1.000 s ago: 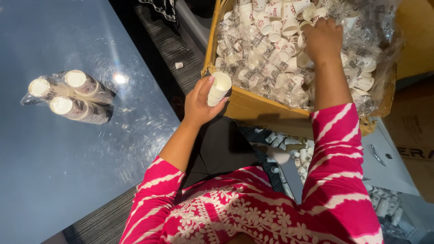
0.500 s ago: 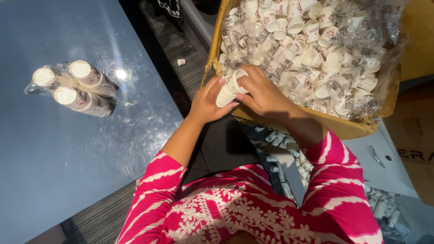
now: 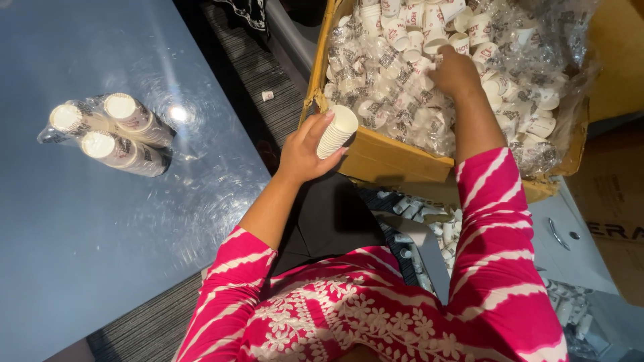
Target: The recorder is counting, stacking, and packaging paper cups from a large box into smaller plastic-wrapped bundles.
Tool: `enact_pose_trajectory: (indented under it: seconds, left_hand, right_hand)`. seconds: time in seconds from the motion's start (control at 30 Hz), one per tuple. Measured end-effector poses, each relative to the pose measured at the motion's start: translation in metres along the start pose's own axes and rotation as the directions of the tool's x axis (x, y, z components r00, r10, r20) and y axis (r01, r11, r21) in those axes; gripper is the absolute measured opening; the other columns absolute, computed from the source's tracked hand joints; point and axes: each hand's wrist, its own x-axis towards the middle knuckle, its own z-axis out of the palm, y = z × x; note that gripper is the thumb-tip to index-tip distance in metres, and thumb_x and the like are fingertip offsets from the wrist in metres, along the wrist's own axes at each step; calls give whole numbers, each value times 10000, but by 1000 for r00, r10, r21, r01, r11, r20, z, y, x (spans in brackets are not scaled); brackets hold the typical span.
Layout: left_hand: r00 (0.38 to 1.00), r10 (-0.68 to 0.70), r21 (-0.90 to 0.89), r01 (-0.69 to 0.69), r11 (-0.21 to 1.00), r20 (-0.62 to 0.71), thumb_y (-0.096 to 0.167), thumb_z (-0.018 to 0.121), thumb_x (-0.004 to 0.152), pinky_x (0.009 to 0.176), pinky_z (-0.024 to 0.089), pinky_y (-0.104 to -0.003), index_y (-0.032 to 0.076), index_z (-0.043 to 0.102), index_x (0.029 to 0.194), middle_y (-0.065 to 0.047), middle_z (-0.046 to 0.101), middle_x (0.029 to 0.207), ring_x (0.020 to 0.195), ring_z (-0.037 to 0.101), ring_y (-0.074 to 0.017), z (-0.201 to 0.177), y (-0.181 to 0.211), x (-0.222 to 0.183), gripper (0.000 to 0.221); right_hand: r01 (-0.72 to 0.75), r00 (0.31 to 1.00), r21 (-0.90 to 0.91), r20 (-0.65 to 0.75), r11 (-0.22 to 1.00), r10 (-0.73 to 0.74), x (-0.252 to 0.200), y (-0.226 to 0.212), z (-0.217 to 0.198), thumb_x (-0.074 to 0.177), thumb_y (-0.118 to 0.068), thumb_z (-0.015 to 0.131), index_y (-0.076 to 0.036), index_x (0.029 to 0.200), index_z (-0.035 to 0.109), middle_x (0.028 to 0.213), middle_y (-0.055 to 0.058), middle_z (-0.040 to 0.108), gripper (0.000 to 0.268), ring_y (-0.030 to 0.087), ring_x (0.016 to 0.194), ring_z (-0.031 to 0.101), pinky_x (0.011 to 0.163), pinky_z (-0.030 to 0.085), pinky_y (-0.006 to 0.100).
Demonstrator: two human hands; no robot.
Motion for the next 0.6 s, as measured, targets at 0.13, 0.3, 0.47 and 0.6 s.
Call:
enact_pose_trajectory:
  seconds: [0.13, 0.3, 0.47, 0.6]
  left_hand:
    - [1000, -16, 1, 16, 1000, 1, 253, 889, 826, 799, 609, -380, 137, 422, 1514, -154, 643, 1264, 976, 725, -326, 1, 1, -1, 839]
    - [993, -84, 74, 78, 994, 87, 291, 894, 832, 774, 602, -375, 146, 439, 1527, -136, 665, 1268, 982, 728, -319, 0, 8, 5, 843]
    - [997, 64, 36, -66, 997, 53, 284, 890, 840, 791, 585, -412, 136, 374, 1532, -175, 621, 1297, 1008, 699, -353, 7, -4, -5, 876]
    - [987, 124, -81, -116, 990, 99, 214, 880, 878, 789, 598, -398, 199, 318, 1551, -172, 619, 1312, 1039, 711, -347, 3, 1, 0, 877]
  right_hand:
    - [-11, 1000, 160, 7, 987, 10, -15, -3, -15, 868, -81, 779, -42, 1228, 686, 1107, 176, 712, 374, 274, 979, 693, 863, 542, 397]
    - [573, 797, 518, -532, 635, -286, -116, -78, -44, 1044, 21, 703, -42, 1193, 729, 1094, 126, 750, 163, 176, 981, 736, 848, 623, 307]
    - [786, 604, 250, -511, 566, -612, -193, -137, -38, 925, 24, 737, -30, 1146, 723, 1058, 137, 726, 228, 291, 927, 692, 815, 561, 385]
    - [796, 605, 374, -476, 476, -638, -199, -130, -9, 944, -8, 756, -50, 1163, 719, 1060, 113, 729, 226, 280, 923, 690, 813, 563, 380]
